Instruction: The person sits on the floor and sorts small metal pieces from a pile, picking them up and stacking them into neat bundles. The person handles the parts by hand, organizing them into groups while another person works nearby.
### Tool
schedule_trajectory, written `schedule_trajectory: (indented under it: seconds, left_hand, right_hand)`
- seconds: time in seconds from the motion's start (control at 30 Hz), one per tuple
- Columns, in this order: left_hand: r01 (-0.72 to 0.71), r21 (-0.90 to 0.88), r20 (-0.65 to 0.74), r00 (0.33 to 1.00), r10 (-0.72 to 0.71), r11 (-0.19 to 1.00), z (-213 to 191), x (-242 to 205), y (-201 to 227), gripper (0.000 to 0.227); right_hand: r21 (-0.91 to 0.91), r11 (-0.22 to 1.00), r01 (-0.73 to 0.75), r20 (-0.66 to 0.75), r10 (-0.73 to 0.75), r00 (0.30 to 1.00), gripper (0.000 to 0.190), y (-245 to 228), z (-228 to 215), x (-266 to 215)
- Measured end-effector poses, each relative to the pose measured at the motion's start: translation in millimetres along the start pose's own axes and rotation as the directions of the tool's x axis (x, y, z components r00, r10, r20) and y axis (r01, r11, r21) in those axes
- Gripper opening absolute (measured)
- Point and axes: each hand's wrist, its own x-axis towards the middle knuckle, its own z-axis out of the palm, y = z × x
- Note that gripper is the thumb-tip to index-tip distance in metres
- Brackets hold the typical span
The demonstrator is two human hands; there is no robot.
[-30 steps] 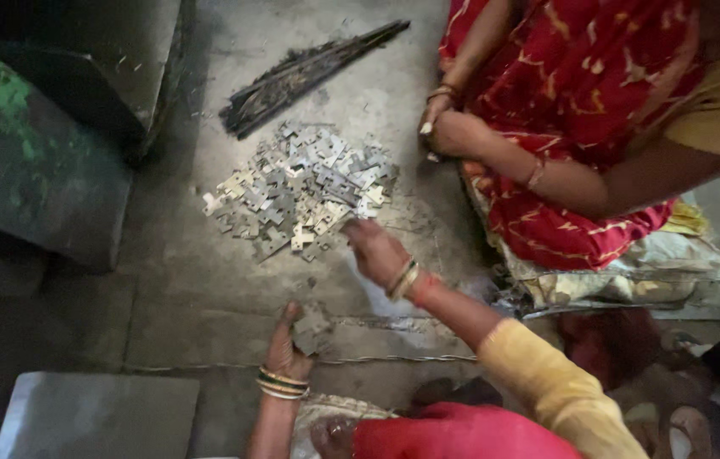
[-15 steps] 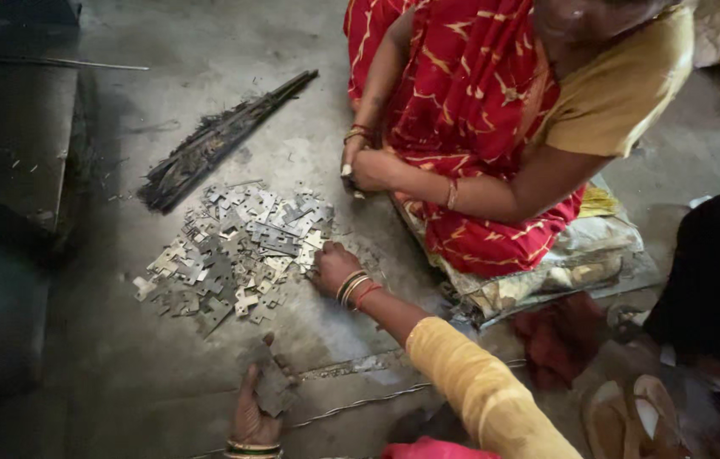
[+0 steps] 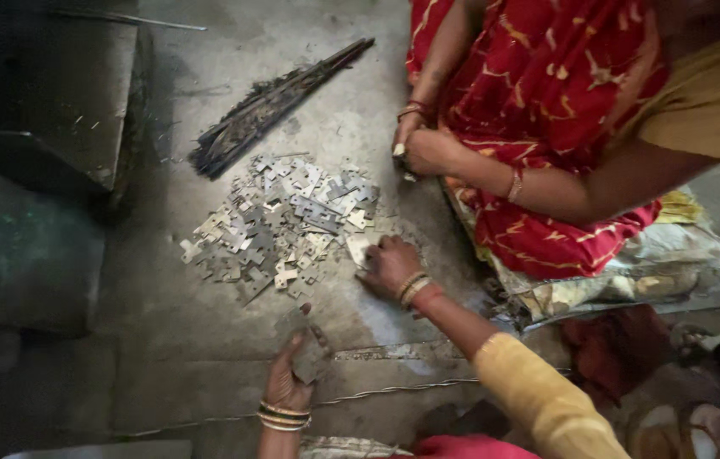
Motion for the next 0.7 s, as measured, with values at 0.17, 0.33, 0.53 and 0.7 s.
schedule_trajectory:
  seconds: [0.17,0.33,0.53,0.7]
  left_hand:
    - [0.039,0.033,-0.035,0.999,-0.038,0.999,6.1,-1.4,0.0,0.024]
    - [0.052,-0.018,0.093,0.994,-0.050,0.998,19.1,-5.8,1.1,0.023]
    - [0.022,-0.033,-0.003,1.000,-0.022,0.999,27.7,-8.8,2.7,0.020]
    - [0.003,-0.028,-0.024,1.000,-0.004,1.000,21.4,-13.2,4.5,0.021]
  right_hand:
    - [0.040,0.999,-0.015,-0.011,0.015,1.000,0.046,42.9,12.5,-23.1]
    - [0.027,0.999,-0.043,0.040,0.042,0.998,0.036,43.7,15.0,-19.0]
    - [-0.056,0.991,-0.123,0.091,0.128,0.988,0.037,6.9,3.2,-8.0]
    - [0.062,0.985,-0.161,-0.012,0.162,0.987,0.042,2.8,-4.1,-6.3]
